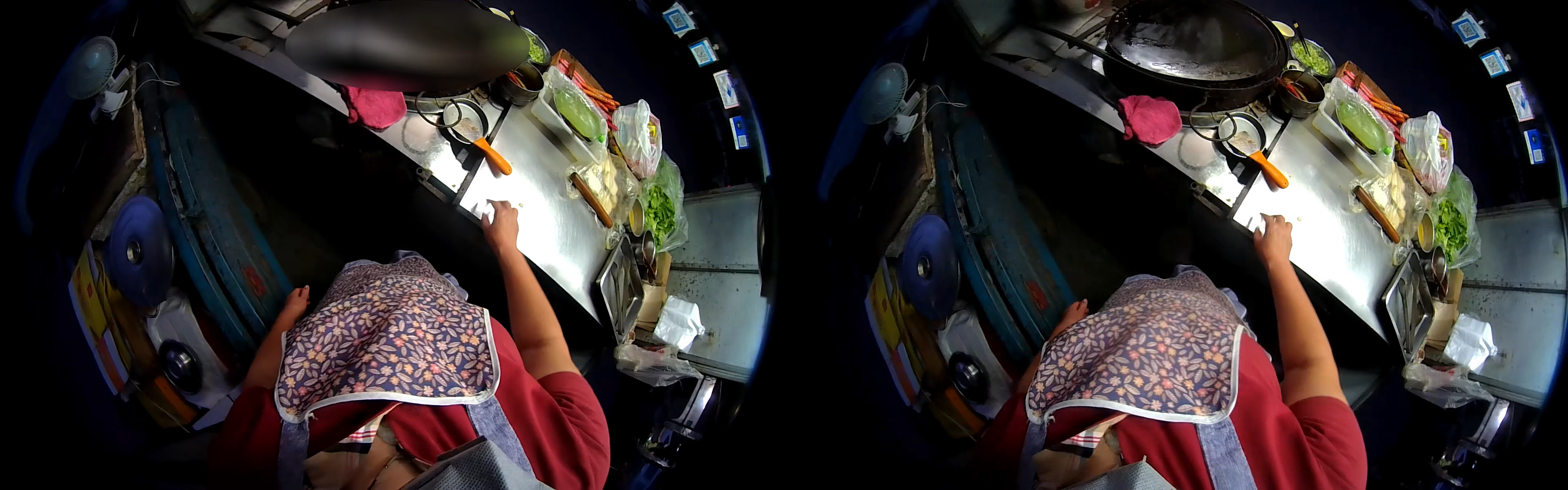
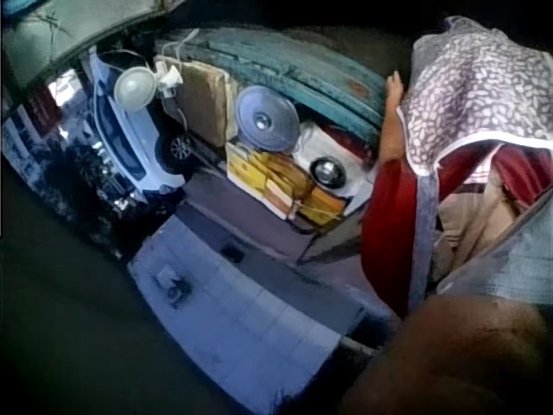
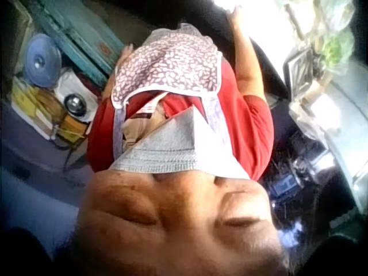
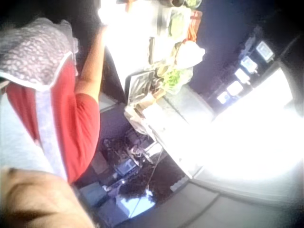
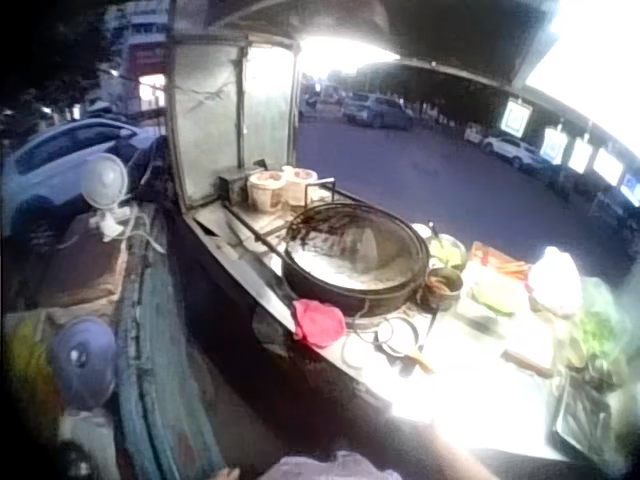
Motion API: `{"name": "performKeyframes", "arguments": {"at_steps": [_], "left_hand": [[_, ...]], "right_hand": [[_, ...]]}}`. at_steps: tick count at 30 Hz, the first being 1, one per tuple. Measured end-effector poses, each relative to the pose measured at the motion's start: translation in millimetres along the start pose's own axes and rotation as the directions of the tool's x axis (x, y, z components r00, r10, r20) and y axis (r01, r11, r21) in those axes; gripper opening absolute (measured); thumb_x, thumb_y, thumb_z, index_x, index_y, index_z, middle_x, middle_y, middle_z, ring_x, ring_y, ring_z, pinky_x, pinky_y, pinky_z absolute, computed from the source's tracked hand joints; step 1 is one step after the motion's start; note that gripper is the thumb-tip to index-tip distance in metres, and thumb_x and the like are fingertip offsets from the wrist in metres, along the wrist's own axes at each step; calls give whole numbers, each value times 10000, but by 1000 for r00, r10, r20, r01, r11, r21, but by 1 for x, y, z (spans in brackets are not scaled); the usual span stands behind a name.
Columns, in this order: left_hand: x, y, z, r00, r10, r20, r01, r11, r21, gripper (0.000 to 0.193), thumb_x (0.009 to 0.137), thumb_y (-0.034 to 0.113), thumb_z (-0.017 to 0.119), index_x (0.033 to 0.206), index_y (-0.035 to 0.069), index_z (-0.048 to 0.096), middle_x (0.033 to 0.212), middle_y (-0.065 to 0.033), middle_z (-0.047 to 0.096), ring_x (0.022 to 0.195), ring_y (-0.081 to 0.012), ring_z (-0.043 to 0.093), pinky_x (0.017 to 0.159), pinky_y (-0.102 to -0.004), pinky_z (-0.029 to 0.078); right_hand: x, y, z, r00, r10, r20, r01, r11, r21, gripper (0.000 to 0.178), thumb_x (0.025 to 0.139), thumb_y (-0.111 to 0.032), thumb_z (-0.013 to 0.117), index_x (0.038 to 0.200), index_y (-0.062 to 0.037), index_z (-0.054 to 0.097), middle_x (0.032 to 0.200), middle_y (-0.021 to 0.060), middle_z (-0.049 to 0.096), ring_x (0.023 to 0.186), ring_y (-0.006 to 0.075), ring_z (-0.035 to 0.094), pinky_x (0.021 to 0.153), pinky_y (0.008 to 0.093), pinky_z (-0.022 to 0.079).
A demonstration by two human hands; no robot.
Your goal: The person cooks a thin egg crepe on a flat griddle, then transfers it to a tray. They add cooked meat, sauces, and lettuce, roll the crepe, and wrap it in paper. The person then hands the wrapped food to a customer and cleans the griddle.
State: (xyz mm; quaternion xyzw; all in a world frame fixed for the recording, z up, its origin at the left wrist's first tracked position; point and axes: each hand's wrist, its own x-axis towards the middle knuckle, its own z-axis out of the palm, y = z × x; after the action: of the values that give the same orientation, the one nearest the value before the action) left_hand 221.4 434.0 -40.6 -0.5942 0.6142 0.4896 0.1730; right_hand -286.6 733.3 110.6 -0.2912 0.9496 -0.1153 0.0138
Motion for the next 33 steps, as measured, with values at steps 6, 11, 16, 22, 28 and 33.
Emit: {"name": "performKeyframes", "arguments": {"at_steps": [6,11,16,22,28,33], "left_hand": [[2,-42,-25,998,-46,-34,49,994,102,547,1016,534,524,965,15,687,862,-115,707,804,-229,678,730,-395,511],[24,-83,-61,995,-30,-99,47,985,169,586,1015,563,501,901,19,690,818,-132,694,789,-239,669,722,-409,494],[13,-17,-81,985,-144,-100,141,989,-36,545,1018,543,520,898,32,666,808,-95,675,738,-191,642,681,-363,495],[60,100,-104,993,-35,-111,16,985,-170,482,1023,504,551,945,38,646,823,-48,668,692,-139,626,651,-307,508],[109,247,-111,983,138,-121,-134,990,43,499,1021,493,544,1165,33,671,982,-94,727,838,-181,703,790,-337,538],[119,293,-124,981,155,-117,-149,987,64,505,1015,495,547,1219,48,666,1010,-104,735,868,-193,706,809,-345,536]], "right_hand": [[110,30,13,999,51,-19,-55,947,-316,692,834,-284,754,1465,-282,470,1304,138,564,1145,352,549,909,476,496],[127,40,33,955,65,290,-23,989,-143,671,947,-294,641,1553,-305,354,1126,173,605,989,364,634,817,459,535],[123,55,-19,911,4,412,-152,932,328,596,982,-189,575,1548,-254,399,1180,204,667,1044,378,662,912,432,518],[194,46,-101,970,-82,230,-77,790,608,521,990,-140,591,1500,-196,498,1321,178,649,1197,310,640,1037,391,475],[315,3,-92,969,-177,173,127,955,268,434,989,-247,621,1421,-251,579,1093,158,652,1010,337,661,876,417,511],[373,-29,-64,923,-263,282,261,964,46,372,971,-293,622,1342,-316,643,946,120,606,910,339,668,780,452,515]]}}
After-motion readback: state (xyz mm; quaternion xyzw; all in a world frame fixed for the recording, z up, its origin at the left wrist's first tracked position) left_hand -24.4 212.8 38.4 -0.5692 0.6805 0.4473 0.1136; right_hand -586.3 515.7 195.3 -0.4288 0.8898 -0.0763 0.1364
